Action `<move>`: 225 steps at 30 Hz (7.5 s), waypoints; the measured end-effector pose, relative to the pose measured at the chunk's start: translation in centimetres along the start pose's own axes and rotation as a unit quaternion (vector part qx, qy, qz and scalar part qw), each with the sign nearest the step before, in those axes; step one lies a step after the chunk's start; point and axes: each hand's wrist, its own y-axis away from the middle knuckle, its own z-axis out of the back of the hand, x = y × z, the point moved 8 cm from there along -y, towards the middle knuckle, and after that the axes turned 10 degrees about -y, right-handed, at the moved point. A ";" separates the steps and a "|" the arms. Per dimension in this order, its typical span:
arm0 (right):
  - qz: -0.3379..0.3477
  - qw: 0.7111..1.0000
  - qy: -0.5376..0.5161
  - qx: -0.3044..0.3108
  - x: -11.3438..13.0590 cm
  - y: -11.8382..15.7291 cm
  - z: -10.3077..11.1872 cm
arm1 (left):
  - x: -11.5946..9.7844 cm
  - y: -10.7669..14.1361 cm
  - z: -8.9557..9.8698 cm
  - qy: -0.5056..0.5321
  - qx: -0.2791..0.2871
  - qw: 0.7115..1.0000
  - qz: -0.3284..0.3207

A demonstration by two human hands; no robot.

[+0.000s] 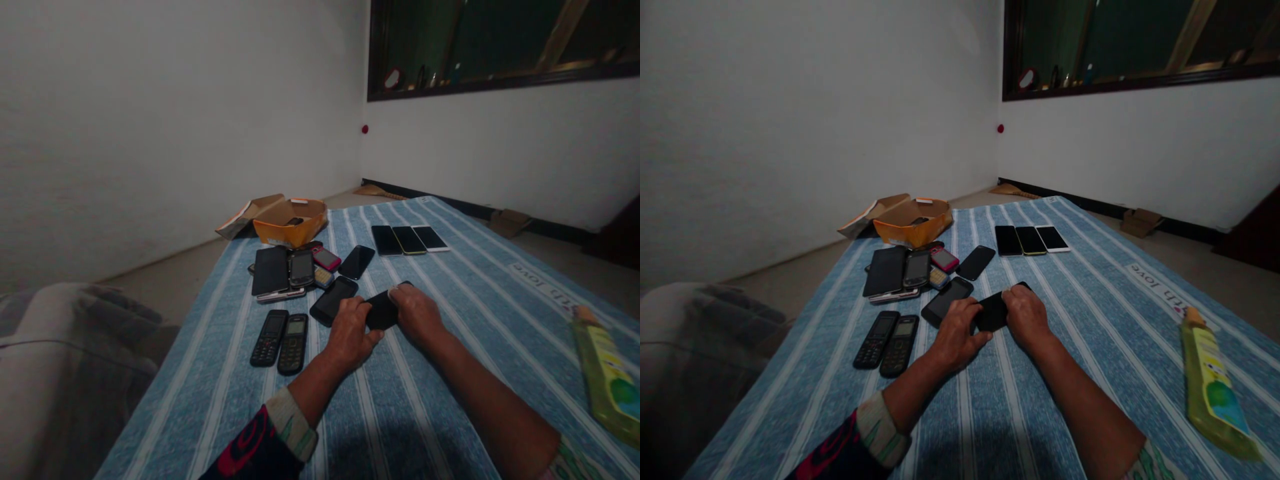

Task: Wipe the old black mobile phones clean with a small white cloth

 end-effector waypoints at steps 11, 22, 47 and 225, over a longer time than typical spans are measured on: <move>0.167 0.977 -0.121 -0.058 4.1 2.7 -1.1 | -0.4 0.1 0.3 0.008 -0.011 1.000 -0.015; 0.240 0.952 -0.191 -0.024 6.2 3.4 -0.7 | -0.4 0.1 0.2 0.024 -0.001 0.998 -0.055; 0.260 0.940 -0.220 -0.026 4.7 3.8 0.0 | -0.5 0.5 0.3 0.011 0.025 0.999 -0.037; 0.263 0.927 -0.265 -0.029 5.9 3.1 -0.1 | -0.3 0.6 0.4 0.035 -0.002 0.999 -0.021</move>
